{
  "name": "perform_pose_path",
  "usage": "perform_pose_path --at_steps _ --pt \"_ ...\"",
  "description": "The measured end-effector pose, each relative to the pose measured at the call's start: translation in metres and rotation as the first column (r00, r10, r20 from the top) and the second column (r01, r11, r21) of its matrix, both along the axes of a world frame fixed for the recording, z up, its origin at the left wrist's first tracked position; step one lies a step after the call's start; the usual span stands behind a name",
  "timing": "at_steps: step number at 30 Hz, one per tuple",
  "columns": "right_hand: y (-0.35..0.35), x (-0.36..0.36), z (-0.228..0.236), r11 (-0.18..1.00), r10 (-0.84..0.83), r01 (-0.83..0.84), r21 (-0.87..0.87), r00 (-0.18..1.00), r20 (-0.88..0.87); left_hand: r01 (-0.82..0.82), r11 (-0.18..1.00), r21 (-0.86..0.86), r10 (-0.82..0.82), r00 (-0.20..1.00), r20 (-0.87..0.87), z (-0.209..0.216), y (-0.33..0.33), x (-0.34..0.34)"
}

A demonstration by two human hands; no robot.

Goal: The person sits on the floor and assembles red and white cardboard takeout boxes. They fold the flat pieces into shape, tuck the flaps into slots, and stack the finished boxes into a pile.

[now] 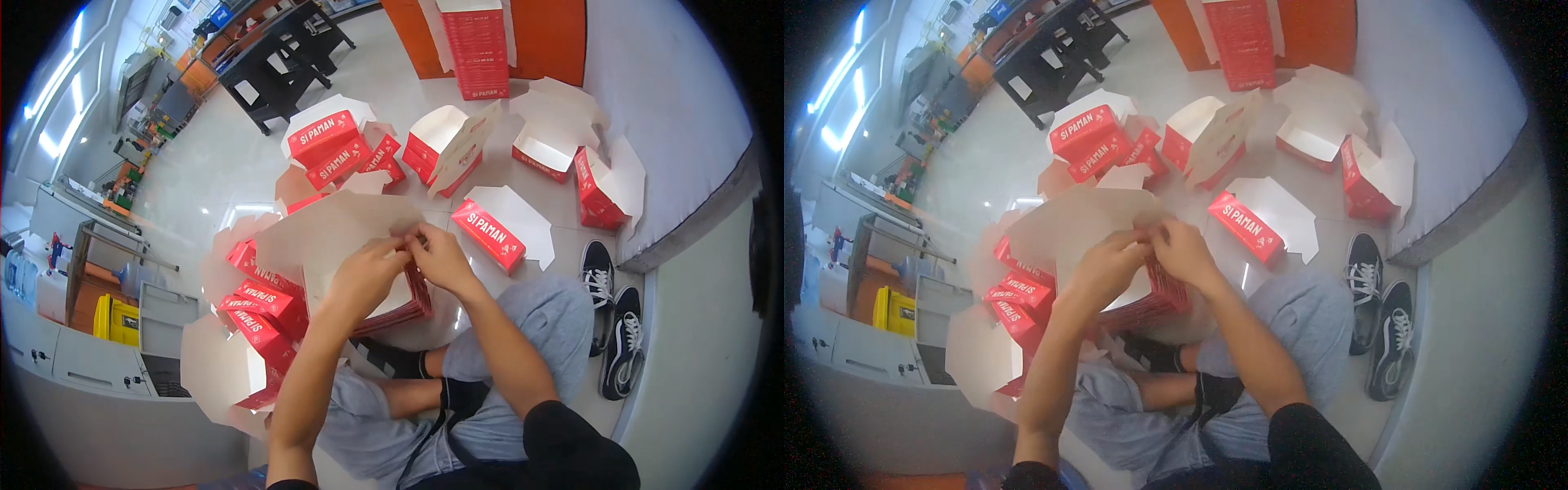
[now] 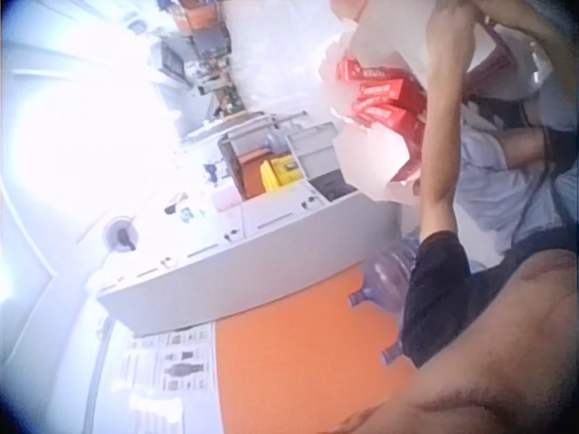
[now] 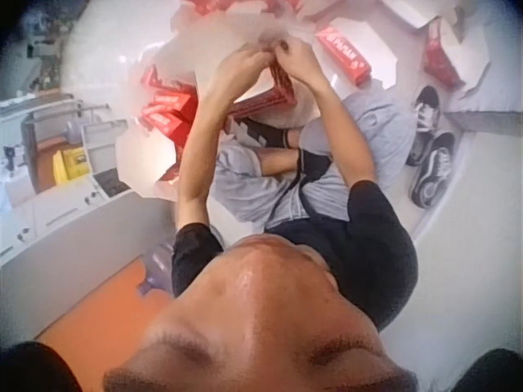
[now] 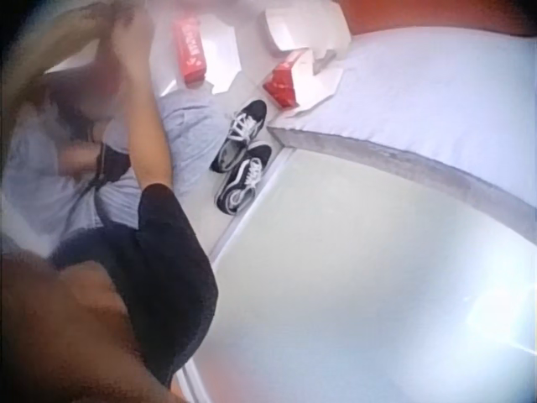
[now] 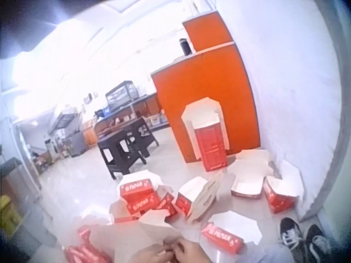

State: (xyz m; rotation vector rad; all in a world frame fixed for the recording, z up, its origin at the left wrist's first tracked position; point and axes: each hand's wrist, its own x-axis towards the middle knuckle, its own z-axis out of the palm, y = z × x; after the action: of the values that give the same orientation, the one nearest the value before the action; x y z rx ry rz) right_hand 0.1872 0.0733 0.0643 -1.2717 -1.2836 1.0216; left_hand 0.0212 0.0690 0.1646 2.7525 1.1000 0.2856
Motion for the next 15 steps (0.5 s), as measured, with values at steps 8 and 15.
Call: perform_pose_path --at_steps 8,15 --pt "-0.023 -0.02 0.028 0.947 -0.204 0.086 0.308 0.905 0.374 -0.679 0.697 0.231 0.612 0.73 0.304 -0.01 -0.05 -0.089" --pt "-0.007 0.017 0.017 0.999 0.014 -0.022 0.03 0.968 0.252 -0.769 0.607 -0.2 0.76 0.488 0.429 -0.015 -0.071 -0.101"
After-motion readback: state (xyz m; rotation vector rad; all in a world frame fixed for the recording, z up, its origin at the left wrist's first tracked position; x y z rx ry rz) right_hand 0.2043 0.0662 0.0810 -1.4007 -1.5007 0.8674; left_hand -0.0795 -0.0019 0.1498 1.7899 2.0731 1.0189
